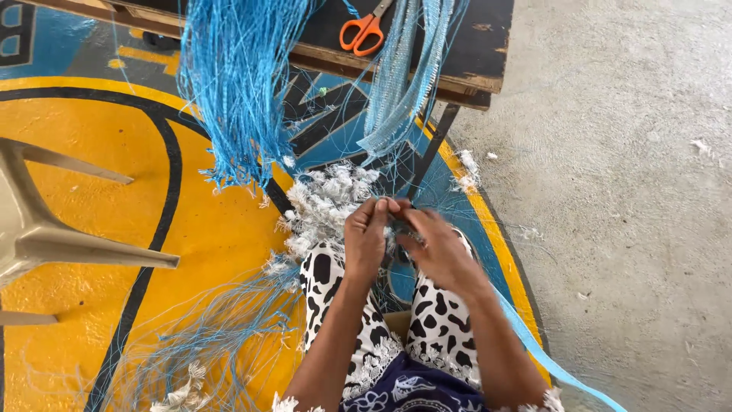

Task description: Knotting and weaving blue plastic strands and white decorative material together.

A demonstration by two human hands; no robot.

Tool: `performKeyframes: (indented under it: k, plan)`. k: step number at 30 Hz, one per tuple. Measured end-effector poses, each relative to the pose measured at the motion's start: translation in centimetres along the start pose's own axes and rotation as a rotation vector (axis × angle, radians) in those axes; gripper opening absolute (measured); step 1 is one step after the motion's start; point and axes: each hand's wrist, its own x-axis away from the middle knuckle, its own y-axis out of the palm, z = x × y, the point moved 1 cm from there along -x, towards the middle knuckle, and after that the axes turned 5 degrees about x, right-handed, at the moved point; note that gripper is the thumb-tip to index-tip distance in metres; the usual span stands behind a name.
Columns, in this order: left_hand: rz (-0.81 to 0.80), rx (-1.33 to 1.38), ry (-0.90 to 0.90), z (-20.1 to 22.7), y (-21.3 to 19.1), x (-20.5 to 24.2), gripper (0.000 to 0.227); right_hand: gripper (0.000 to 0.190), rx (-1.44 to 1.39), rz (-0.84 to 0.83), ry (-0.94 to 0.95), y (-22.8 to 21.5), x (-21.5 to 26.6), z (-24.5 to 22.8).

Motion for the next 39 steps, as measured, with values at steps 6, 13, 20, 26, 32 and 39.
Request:
performKeyframes:
  k: [6, 13, 20, 26, 32, 39]
  plan:
    - [-0.215, 0.214, -0.053, 2.4, 0.6, 0.2, 0.031, 0.019, 0.148, 0.099, -0.062, -3.9, -0.6, -1.4]
    - [-0.422, 0.196, -0.170, 2.1, 0.9, 1.3, 0.028, 0.027, -0.061, 0.246, -0.135, -5.9, -2.9, -3.2]
    - [-0.425, 0.151, -0.244, 2.7, 1.5, 1.5, 0.032, 0.027, -0.046, 0.125, -0.239, -5.1, -4.5, -1.3]
    - [-0.425, 0.187, -0.220, 2.3, 1.5, 1.5, 0.033, 0.019, -0.048, 0.162, -0.234, -5.1, -4.4, -0.4]
    - [-0.436, 0.214, -0.262, 2.1, 1.5, 1.5, 0.033, 0.017, -0.069, 0.159, -0.245, -5.2, -3.9, -0.2]
    - [-0.420, 0.198, -0.290, 2.6, 1.6, 1.4, 0.034, 0.012, -0.103, 0.172, -0.242, -4.9, -3.7, 0.7]
